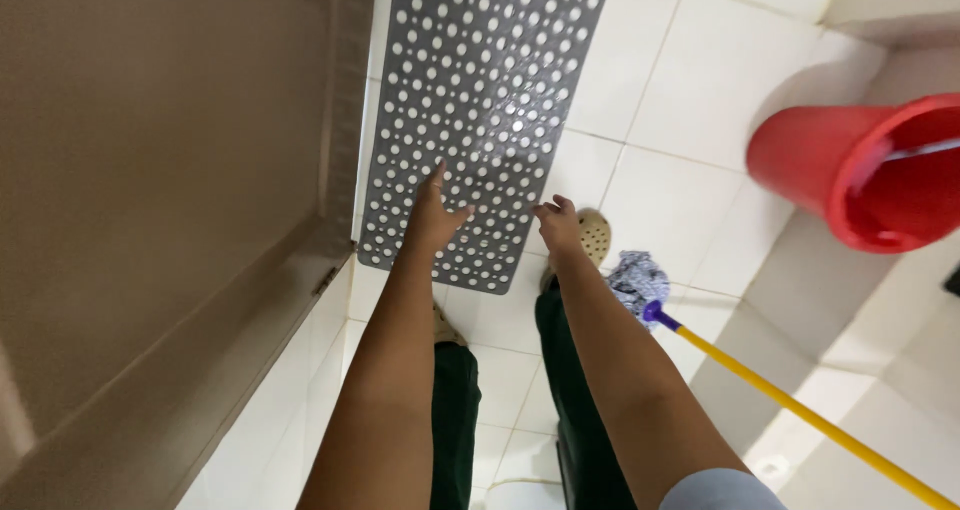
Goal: The person wrings out a patterned cloth in a yellow bucket, then uses a yellow-handled mop to clean the tiled bathroom floor. They move a black rubber mat and a shower curtain aside to reach the floor, mop around the toilet and sink, and repeatedly dip and wring the mop in the bucket.
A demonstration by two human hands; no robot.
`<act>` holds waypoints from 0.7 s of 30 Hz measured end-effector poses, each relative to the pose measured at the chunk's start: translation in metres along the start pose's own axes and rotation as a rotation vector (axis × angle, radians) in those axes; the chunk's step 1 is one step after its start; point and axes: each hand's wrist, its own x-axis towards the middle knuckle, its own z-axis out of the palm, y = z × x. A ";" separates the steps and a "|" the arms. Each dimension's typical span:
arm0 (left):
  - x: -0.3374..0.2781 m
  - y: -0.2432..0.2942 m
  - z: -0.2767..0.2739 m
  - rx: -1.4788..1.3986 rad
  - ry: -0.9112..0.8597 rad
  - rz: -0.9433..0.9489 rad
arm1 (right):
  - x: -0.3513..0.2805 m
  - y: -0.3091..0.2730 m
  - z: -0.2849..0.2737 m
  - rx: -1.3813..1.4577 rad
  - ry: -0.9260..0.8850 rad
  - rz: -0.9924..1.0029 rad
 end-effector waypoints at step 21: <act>0.106 -0.327 0.023 0.198 0.182 -0.241 | 0.090 0.252 0.047 0.067 0.152 0.131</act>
